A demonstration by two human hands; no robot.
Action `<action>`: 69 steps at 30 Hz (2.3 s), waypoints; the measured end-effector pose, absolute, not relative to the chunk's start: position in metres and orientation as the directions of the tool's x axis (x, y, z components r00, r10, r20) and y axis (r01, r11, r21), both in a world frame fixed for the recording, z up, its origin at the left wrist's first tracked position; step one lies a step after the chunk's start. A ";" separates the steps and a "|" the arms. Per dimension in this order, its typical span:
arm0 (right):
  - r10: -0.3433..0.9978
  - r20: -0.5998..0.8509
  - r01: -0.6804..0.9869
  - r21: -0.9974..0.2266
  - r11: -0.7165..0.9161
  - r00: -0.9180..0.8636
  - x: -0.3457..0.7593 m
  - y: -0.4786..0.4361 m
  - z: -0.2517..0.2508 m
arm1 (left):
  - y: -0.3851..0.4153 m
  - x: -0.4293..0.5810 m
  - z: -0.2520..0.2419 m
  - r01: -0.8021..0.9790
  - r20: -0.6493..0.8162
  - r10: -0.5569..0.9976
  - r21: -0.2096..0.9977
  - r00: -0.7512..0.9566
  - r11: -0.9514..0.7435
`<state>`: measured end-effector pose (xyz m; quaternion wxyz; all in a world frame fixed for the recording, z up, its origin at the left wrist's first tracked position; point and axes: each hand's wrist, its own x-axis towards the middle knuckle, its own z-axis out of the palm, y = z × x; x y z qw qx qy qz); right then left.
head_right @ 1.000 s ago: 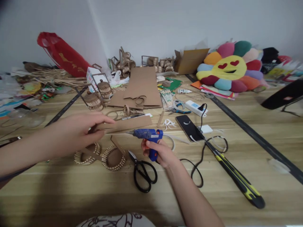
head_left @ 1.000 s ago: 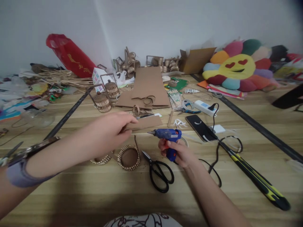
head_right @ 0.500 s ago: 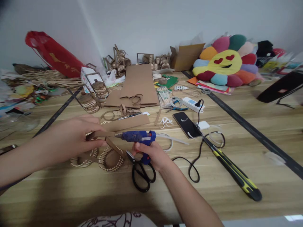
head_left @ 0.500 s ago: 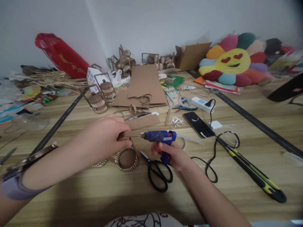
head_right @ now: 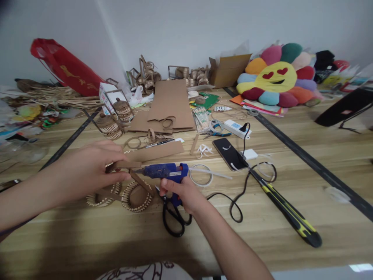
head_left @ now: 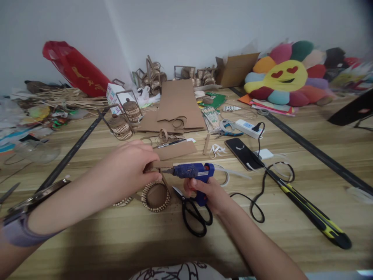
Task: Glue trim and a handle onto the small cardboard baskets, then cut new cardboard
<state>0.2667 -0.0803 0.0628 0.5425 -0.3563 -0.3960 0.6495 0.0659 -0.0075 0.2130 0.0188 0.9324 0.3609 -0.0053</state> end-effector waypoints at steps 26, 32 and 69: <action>0.988 -0.089 -0.377 -0.917 -0.131 -0.125 0.264 -0.080 0.065 | -0.007 0.063 0.210 0.643 0.021 0.643 0.018 0.766 -0.766; 0.987 -0.085 -0.382 -0.915 -0.131 -0.133 0.264 -0.081 0.066 | -0.007 0.063 0.212 0.639 0.022 0.638 -0.008 0.769 -0.769; 0.986 -0.144 -0.353 -0.921 -0.163 -0.078 0.260 -0.080 0.068 | -0.005 0.055 0.209 0.606 0.050 0.607 0.036 0.793 -0.794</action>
